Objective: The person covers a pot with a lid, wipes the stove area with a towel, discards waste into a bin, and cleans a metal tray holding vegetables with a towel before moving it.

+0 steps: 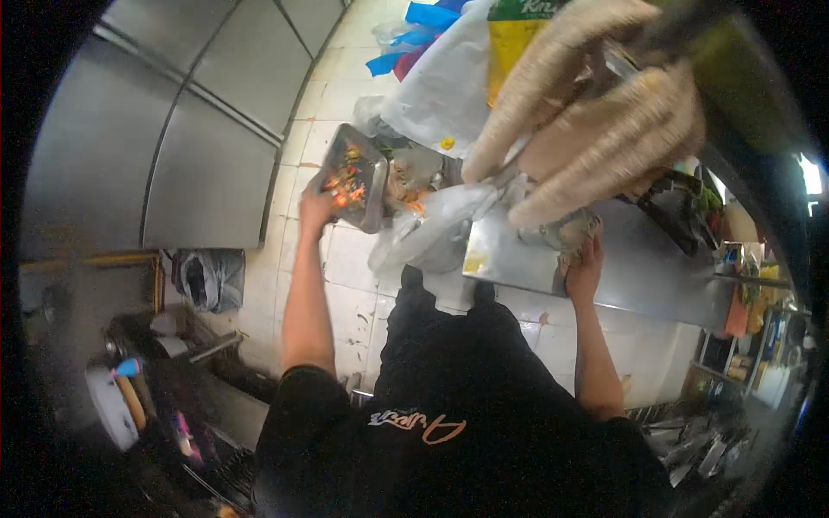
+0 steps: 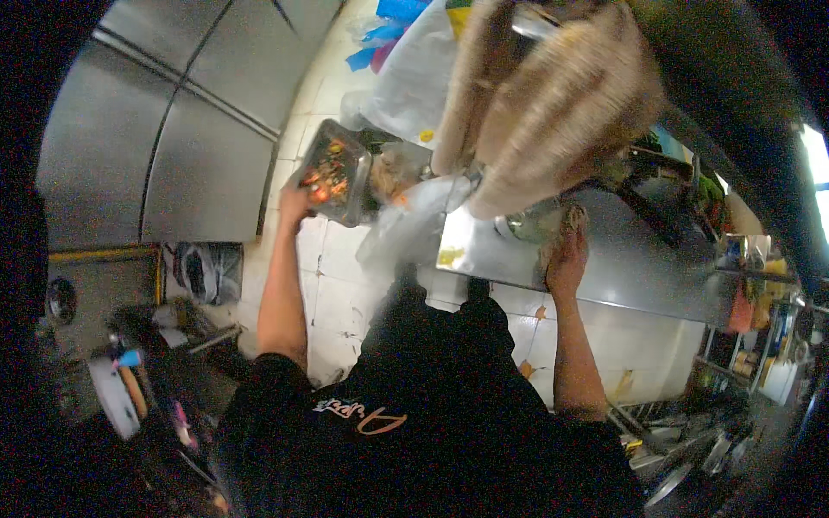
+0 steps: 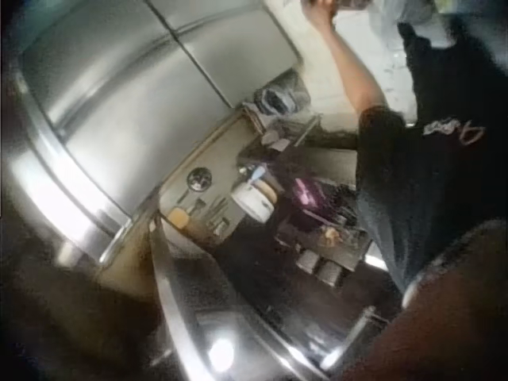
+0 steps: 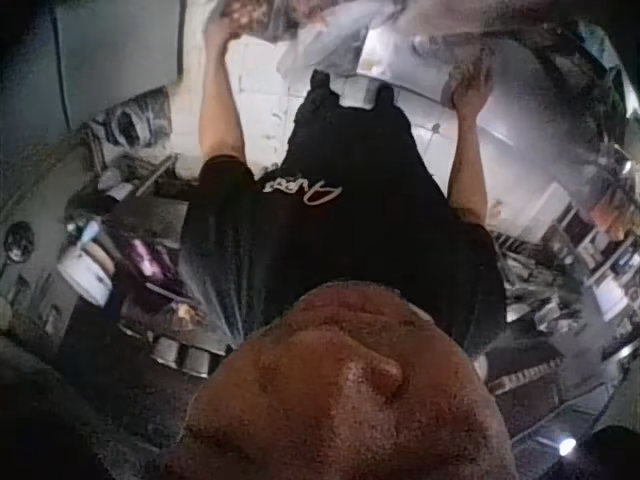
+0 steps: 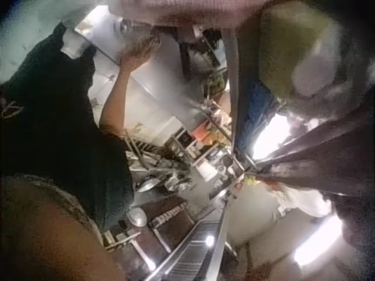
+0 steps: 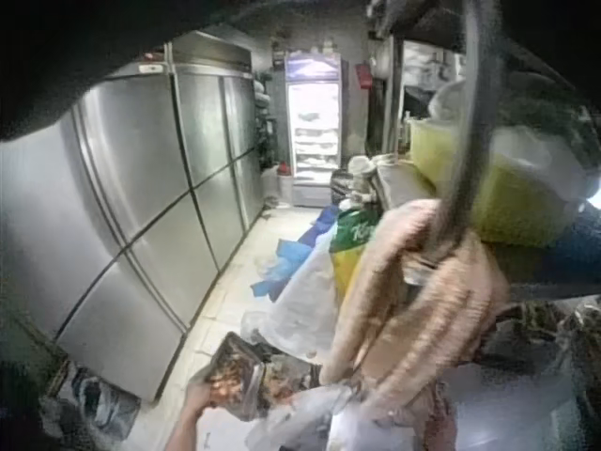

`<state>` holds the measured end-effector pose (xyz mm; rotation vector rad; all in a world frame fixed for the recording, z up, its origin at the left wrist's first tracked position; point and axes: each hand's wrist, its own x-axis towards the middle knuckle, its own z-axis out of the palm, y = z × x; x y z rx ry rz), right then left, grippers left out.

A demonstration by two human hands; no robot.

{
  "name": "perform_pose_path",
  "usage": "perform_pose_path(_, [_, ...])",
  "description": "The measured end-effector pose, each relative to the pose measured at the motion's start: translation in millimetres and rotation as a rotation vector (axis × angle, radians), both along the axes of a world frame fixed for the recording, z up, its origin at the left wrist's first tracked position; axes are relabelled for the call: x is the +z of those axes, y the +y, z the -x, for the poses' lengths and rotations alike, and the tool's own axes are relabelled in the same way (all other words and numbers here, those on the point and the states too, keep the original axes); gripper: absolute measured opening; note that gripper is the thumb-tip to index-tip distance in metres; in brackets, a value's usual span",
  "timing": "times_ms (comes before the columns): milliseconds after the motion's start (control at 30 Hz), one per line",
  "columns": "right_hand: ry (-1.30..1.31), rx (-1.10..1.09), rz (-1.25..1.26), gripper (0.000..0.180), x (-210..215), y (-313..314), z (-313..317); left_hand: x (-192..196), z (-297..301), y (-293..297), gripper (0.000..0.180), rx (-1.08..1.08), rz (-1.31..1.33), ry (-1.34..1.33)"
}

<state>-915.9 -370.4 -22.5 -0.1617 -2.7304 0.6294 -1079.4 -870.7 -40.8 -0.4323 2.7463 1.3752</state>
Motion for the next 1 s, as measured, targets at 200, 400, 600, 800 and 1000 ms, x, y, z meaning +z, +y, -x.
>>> perform_pose_path(200, [-0.004, -0.233, -0.078, 0.045, -39, -12, -15, -117, 85, 81, 0.032, -0.418, 0.649, -0.109])
perform_pose_path(400, [-0.062, -0.330, -0.081, 0.049, -21, -39, -11, -102, 92, 98, 0.028, -0.675, 0.726, 0.076])
perform_pose_path(600, [-0.073, -0.387, -0.052, 0.051, -21, -43, -13, -101, 119, 114, 0.024, -1.011, 0.757, 0.188])
perform_pose_path(800, [0.148, -0.384, 0.075, 0.048, -21, -57, 6, -124, 90, 79, 0.021, -1.052, 0.712, 0.156])
perform_pose_path(1000, [0.139, -0.453, -0.038, 0.045, -27, -47, -18, -59, 116, 52, 0.038, -0.944, 0.569, 0.033])
